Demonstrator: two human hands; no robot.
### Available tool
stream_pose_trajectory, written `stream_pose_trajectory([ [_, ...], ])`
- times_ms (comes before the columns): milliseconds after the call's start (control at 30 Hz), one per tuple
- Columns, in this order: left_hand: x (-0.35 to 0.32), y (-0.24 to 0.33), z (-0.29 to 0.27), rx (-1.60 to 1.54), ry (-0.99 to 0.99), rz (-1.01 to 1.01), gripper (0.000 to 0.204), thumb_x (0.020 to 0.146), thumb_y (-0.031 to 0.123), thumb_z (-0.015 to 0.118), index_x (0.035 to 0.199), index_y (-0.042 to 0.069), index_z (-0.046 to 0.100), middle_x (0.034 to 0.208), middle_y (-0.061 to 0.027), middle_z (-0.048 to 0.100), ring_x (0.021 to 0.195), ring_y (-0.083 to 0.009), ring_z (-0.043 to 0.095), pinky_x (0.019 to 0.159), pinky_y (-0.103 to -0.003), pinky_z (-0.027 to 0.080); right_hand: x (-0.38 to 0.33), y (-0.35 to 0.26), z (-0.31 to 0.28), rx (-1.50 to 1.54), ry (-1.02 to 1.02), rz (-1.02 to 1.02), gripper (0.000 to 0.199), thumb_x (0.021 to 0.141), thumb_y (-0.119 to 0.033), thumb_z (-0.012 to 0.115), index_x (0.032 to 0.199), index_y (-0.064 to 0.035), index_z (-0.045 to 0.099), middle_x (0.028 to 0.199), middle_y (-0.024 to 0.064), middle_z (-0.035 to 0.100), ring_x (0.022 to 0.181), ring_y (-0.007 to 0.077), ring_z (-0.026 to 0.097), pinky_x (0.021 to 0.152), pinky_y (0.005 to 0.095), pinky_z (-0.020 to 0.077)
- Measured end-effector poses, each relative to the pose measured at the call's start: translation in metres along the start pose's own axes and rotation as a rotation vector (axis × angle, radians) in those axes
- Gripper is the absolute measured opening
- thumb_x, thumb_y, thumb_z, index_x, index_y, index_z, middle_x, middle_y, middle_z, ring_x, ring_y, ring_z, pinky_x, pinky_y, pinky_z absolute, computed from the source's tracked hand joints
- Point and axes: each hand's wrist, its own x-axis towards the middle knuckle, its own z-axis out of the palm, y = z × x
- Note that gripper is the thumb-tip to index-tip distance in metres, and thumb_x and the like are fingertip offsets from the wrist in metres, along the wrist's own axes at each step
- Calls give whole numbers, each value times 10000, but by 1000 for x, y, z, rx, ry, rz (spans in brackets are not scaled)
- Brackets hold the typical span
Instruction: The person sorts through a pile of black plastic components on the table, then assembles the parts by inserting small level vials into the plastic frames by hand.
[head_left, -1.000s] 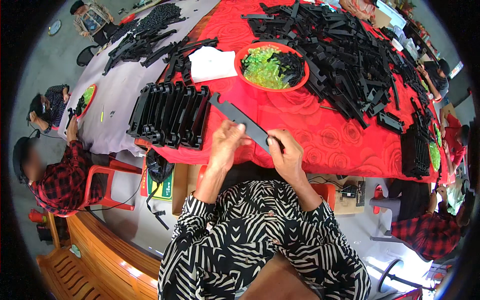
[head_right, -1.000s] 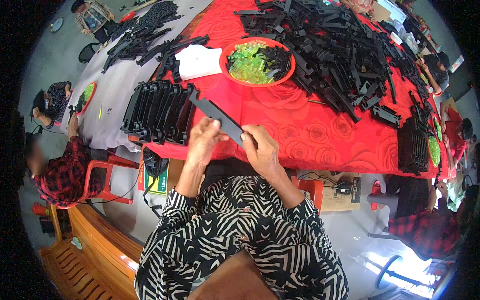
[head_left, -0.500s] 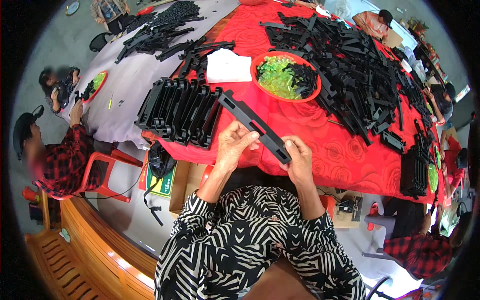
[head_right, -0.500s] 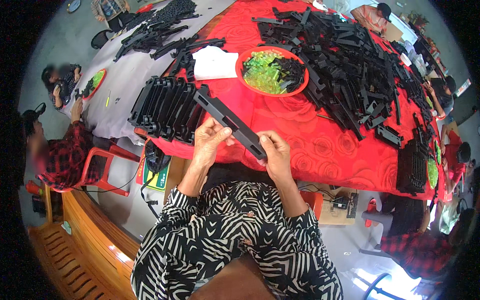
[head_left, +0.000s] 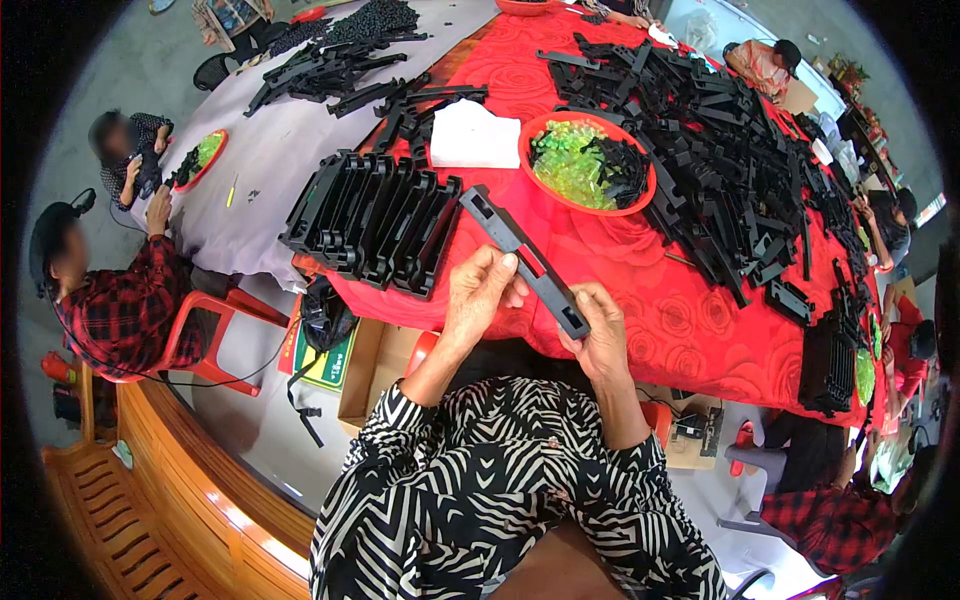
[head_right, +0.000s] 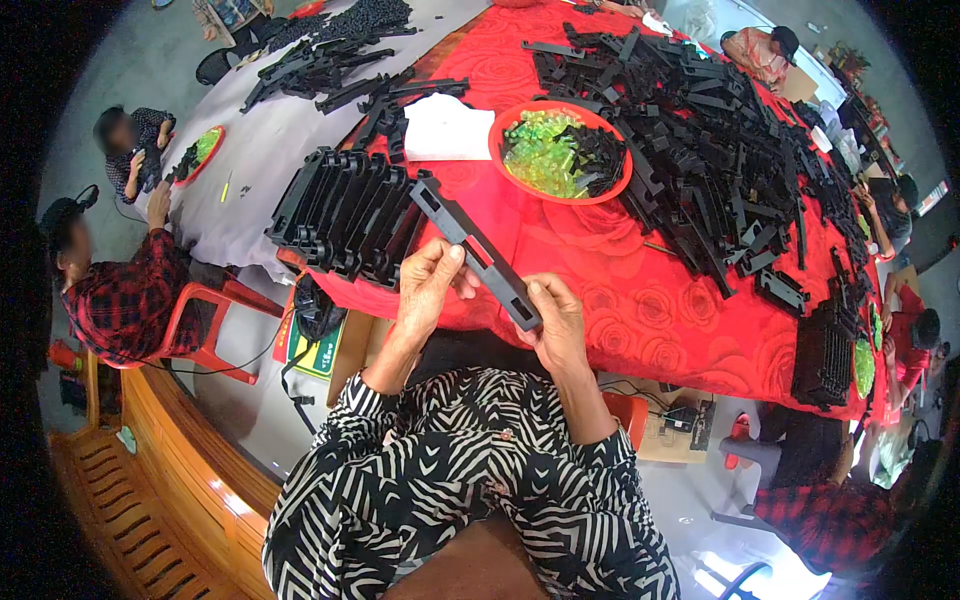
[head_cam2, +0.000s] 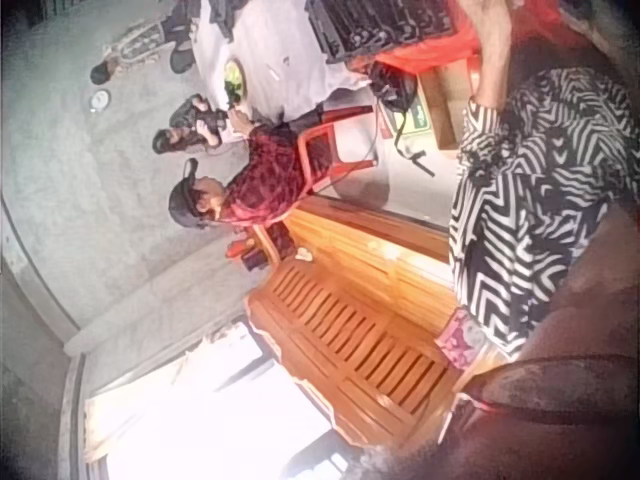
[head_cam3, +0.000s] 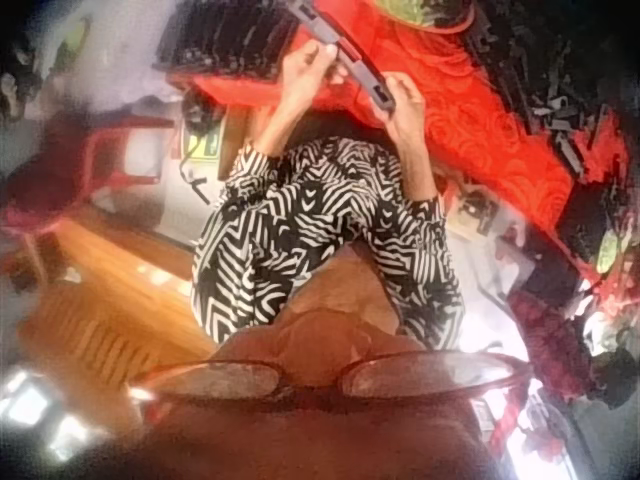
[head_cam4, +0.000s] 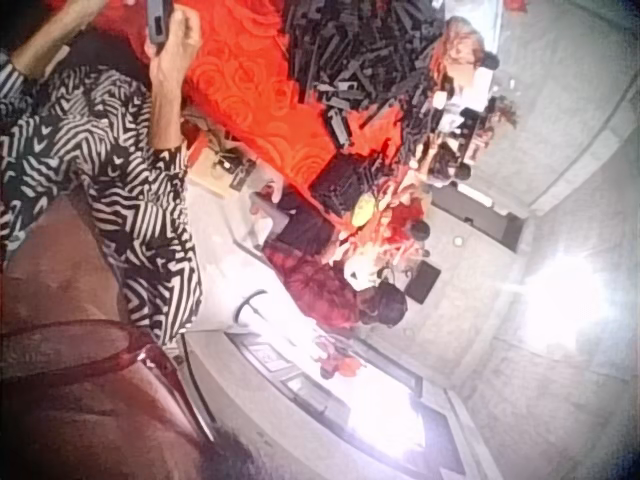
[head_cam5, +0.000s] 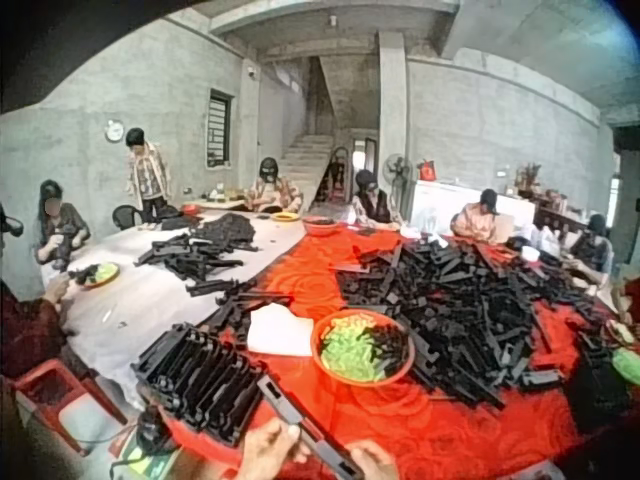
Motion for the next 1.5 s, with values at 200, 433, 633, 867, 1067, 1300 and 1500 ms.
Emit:
stream_pose_trajectory([
  [200,4,6,-4,-52,36,13,252,900,240,488,906,-8,529,743,-64,611,613,-112,584,551,-220,470,-5,4,4,-597,21,-482,106,838,-68,540,929,-21,565,646,63,524,488,110,471,415,233,353],
  [433,3,10,-4,-234,-151,-78,352,822,105,593,1130,-1,460,1013,-89,563,885,-179,572,705,-307,506,-12,-5,13,-1275,15,-1069,241,698,-30,649,933,-25,598,701,115,524,568,258,525,497,347,423],
  [633,4,9,-7,-434,-160,-146,404,788,137,639,1147,43,480,1002,-52,581,882,-174,582,759,-373,496,-14,-14,16,-1145,-39,-1013,323,690,-50,648,1000,-9,566,746,114,544,617,222,540,534,309,430],
  [867,7,5,-12,-487,-194,-152,450,782,164,645,1166,19,462,1134,-96,537,960,-216,572,781,-399,493,-16,-18,0,-474,70,-475,235,813,-43,478,1033,10,542,874,62,558,712,76,502,635,219,413],
  [1067,6,10,-9,-476,-267,-135,553,787,184,639,1238,-11,385,1100,-132,551,991,-238,560,816,-374,474,-14,-22,7,-393,-19,-306,276,799,-30,514,1074,-1,519,848,30,571,735,77,522,686,217,426],
  [1300,3,9,8,-521,-356,-215,593,781,270,641,1241,-11,394,1141,-189,516,1026,-260,534,879,-383,423,-17,-6,13,-625,-17,-461,329,732,-28,618,1045,6,522,893,68,537,746,113,536,648,249,449],
  [1500,-7,-3,30,-500,-206,-153,306,837,180,576,1074,15,473,1104,-145,536,989,-209,538,901,-339,410,-13,-5,12,-771,73,-583,335,701,-49,658,1010,-9,535,856,79,516,688,140,517,595,252,431],
])
